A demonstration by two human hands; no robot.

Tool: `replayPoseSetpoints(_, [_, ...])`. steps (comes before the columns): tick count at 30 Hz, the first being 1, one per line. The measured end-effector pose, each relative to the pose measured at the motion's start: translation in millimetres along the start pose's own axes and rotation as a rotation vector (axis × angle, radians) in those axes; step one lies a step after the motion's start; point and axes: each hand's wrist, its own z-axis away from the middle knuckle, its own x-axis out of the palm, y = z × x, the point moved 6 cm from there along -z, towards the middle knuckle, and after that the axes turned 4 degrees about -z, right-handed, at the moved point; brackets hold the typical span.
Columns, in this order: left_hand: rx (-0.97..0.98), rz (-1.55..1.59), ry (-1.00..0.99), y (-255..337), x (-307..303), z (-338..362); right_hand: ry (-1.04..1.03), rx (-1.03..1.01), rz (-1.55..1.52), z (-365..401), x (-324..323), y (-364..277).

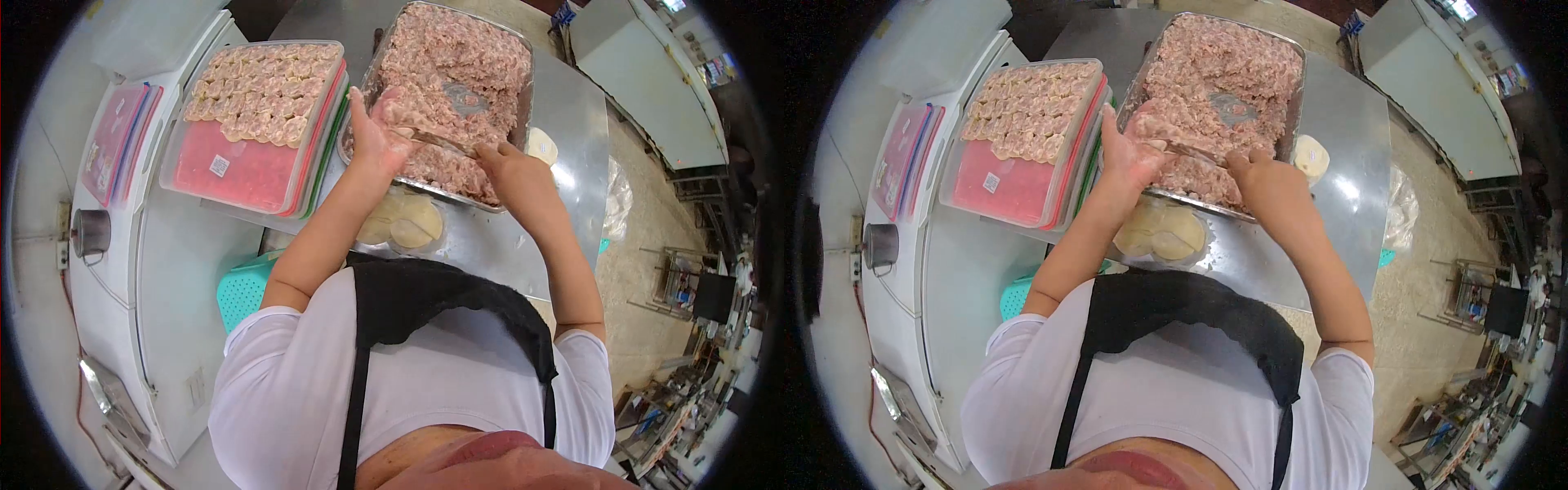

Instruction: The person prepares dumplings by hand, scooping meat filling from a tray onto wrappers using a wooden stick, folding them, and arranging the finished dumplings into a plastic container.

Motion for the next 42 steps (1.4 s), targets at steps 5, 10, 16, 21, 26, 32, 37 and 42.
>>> replayPoseSetpoints(5, [0.084, -0.063, 0.008, -6, 9, -3, 0.223, -0.180, -0.162, -3, 3, 5])
replayPoseSetpoints(10, [0.160, -0.052, -0.407, -3, 16, -3, 0.249, -0.199, -0.713, -4, -12, 46])
replayPoseSetpoints(16, [0.887, -1.477, -0.498, 10, 66, 52, -0.170, -0.066, -1.027, 13, -4, 68])
replayPoseSetpoints(21, [0.440, -1.614, -0.645, -3, 66, 49, -0.140, -0.226, -0.902, 18, 11, 59])
replayPoseSetpoints(26, [0.664, -1.952, -0.507, -2, 36, 28, -0.048, -0.330, -0.725, -16, 42, 82])
replayPoseSetpoints(32, [0.548, -1.838, -0.128, 7, -5, 10, 0.297, -0.393, -0.391, -1, 34, 49])
replayPoseSetpoints(37, [0.452, -1.742, -0.129, 9, 15, 52, -0.026, -0.137, -0.063, -32, 73, 106])
replayPoseSetpoints(42, [0.777, -1.661, -0.236, 14, 50, 73, 0.080, -0.172, -0.827, 0, 2, 102])
